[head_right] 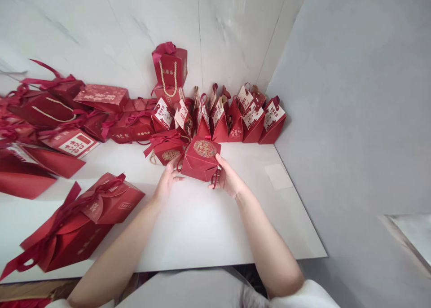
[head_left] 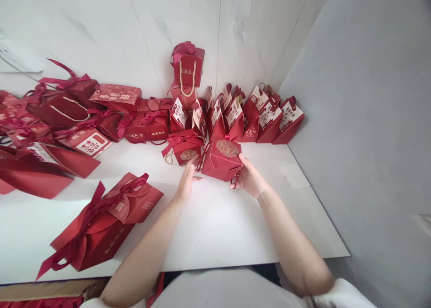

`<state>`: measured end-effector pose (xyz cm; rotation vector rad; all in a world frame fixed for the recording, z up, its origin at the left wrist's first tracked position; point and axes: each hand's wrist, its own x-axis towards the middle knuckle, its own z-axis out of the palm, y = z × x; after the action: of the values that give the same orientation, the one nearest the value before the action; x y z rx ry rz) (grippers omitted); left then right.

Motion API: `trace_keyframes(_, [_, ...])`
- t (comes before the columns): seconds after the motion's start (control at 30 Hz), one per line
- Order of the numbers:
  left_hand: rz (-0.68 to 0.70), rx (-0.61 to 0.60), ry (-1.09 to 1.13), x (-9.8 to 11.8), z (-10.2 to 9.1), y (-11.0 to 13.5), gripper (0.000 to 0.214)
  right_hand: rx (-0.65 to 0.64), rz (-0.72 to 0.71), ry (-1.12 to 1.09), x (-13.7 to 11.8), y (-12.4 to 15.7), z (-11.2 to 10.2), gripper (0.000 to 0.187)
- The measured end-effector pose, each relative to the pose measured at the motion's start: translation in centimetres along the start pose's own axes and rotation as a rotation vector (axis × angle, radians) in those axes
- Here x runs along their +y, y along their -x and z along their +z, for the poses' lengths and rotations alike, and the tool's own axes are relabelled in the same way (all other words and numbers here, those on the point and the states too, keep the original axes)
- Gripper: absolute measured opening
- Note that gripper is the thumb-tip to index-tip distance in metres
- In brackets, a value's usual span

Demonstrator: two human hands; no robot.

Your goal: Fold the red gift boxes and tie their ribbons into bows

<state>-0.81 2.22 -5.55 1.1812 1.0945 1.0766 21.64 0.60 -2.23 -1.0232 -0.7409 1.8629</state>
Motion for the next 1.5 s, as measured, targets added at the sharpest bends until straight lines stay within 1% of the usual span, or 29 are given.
trace_keyframes(0.07, [0.122, 0.038, -0.117, -0.1, 0.0, 0.2, 0.067, 0.055, -0.008, 0.014, 0.2, -0.2, -0.1, 0.051])
trace_keyframes(0.13, [0.289, 0.091, -0.262, 0.2, 0.1, 0.5, 0.058, 0.126, -0.052, 0.093, 0.5, -0.4, -0.1, 0.054])
trace_keyframes(0.17, [0.369, 0.109, -0.333, 0.4, 0.3, 0.8, 0.055, 0.168, -0.092, 0.155, 0.6, -0.4, 0.0, 0.058])
trace_keyframes(0.23, [0.476, 0.099, -0.443, 0.7, 0.6, 1.3, 0.059, 0.251, -0.182, 0.3, 1.0, -0.4, 0.2, 0.075])
trace_keyframes(0.27, [0.495, 0.069, -0.476, 0.8, 0.8, 1.6, 0.065, 0.288, -0.228, 0.372, 1.2, -0.4, 0.3, 0.085])
trace_keyframes(0.33, [0.48, 0.006, -0.511, 0.6, 1.2, 2.0, 0.077, 0.356, -0.331, 0.512, 1.5, -0.2, 0.7, 0.101])
trace_keyframes(0.4, [0.427, -0.037, -0.508, 0.0, 1.5, 2.1, 0.083, 0.429, -0.447, 0.655, 1.8, 0.1, 1.0, 0.109])
trace_keyframes(0.47, [0.368, -0.058, -0.448, -0.5, 1.7, 2.0, 0.085, 0.498, -0.546, 0.775, 1.9, 0.4, 1.5, 0.113])
trace_keyframes(0.5, [0.337, -0.057, -0.394, -0.7, 1.7, 1.9, 0.086, 0.514, -0.579, 0.812, 2.0, 0.6, 1.7, 0.111])
trace_keyframes(0.53, [0.301, -0.045, -0.332, -0.8, 1.7, 1.8, 0.088, 0.512, -0.603, 0.827, 1.9, 0.7, 1.9, 0.104])
trace_keyframes(0.6, [0.222, -0.008, -0.206, -0.6, 1.7, 1.4, 0.09, 0.466, -0.624, 0.798, 1.8, 0.9, 2.3, 0.08])
trace_keyframes(0.67, [0.146, 0.01, -0.106, -0.1, 1.5, 1.0, 0.089, 0.413, -0.621, 0.7, 1.6, 1.1, 2.4, 0.054])
trace_keyframes(0.73, [0.099, -0.006, -0.039, 0.5, 1.4, 0.7, 0.088, 0.436, -0.638, 0.581, 1.5, 1.2, 2.4, 0.038])
trace_keyframes(0.8, [0.071, -0.004, -0.003, 1.0, 1.2, 0.4, 0.088, 0.524, -0.704, 0.514, 1.4, 1.3, 2.2, 0.029])
trace_keyframes(0.83, [0.063, 0.006, 0.005, 1.1, 1.1, 0.4, 0.088, 0.577, -0.756, 0.521, 1.4, 1.3, 2.1, 0.025])
trace_keyframes(0.9, [0.057, 0.016, 0.018, 1.0, 0.8, 0.2, 0.089, 0.664, -0.857, 0.594, 1.2, 1.5, 2.0, 0.019])
trace_keyframes(0.97, [0.051, -0.012, 0.057, 0.6, 0.6, 0.1, 0.087, 0.705, -0.905, 0.642, 0.9, 1.5, 1.8, 0.022])
trace_keyframes(1.0, [0.041, -0.032, 0.091, 0.3, 0.5, 0.1, 0.086, 0.69, -0.889, 0.627, 0.9, 1.5, 1.8, 0.029])
trace_keyframes(1.03, [0.025, -0.051, 0.134, 0.1, 0.5, 0.1, 0.084, 0.639, -0.835, 0.58, 0.8, 1.4, 1.7, 0.038])
trace_keyframes(1.07, [0.004, -0.069, 0.181, -0.1, 0.5, 0.1, 0.084, 0.555, -0.748, 0.508, 0.8, 1.3, 1.7, 0.046])
trace_keyframes(1.1, [-0.018, -0.085, 0.226, -0.2, 0.5, 0.2, 0.084, 0.441, -0.639, 0.423, 0.8, 1.2, 1.7, 0.053])
trace_keyframes(1.17, [-0.045, -0.114, 0.28, -0.4, 0.8, 0.4, 0.086, 0.183, -0.431, 0.262, 0.9, 1.0, 1.8, 0.058])
trace_keyframes(1.2, [-0.047, -0.128, 0.286, -0.4, 0.9, 0.4, 0.086, 0.08, -0.368, 0.203, 1.0, 0.8, 1.9, 0.06])
trace_keyframes(1.23, [-0.041, -0.139, 0.284, -0.5, 0.9, 0.4, 0.087, 0.009, -0.339, 0.165, 1.2, 0.7, 2.0, 0.061])
trace_keyframes(1.27, [-0.024, -0.148, 0.273, -0.5, 0.8, 0.3, 0.088, -0.027, -0.335, 0.144, 1.3, 0.6, 2.1, 0.063])
trace_keyframes(1.33, [0.039, -0.176, 0.229, -0.5, 0.1, 0.0, 0.087, -0.018, -0.353, 0.123, 1.7, 0.4, 2.3, 0.067])
trace_keyframes(1.4, [0.126, -0.191, 0.132, -0.5, -1.0, -0.7, 0.082, 0.037, -0.373, 0.099, 1.9, 0.2, 2.3, 0.068])
trace_keyframes(1.43, [0.169, -0.181, 0.067, -0.5, -1.6, -1.1, 0.078, 0.068, -0.386, 0.091, 2.1, 0.1, 2.3, 0.069])
trace_keyframes(1.5, [0.228, -0.107, -0.074, -0.5, -2.5, -1.7, 0.07, 0.129, -0.415, 0.094, 2.2, 0.0, 2.2, 0.071])
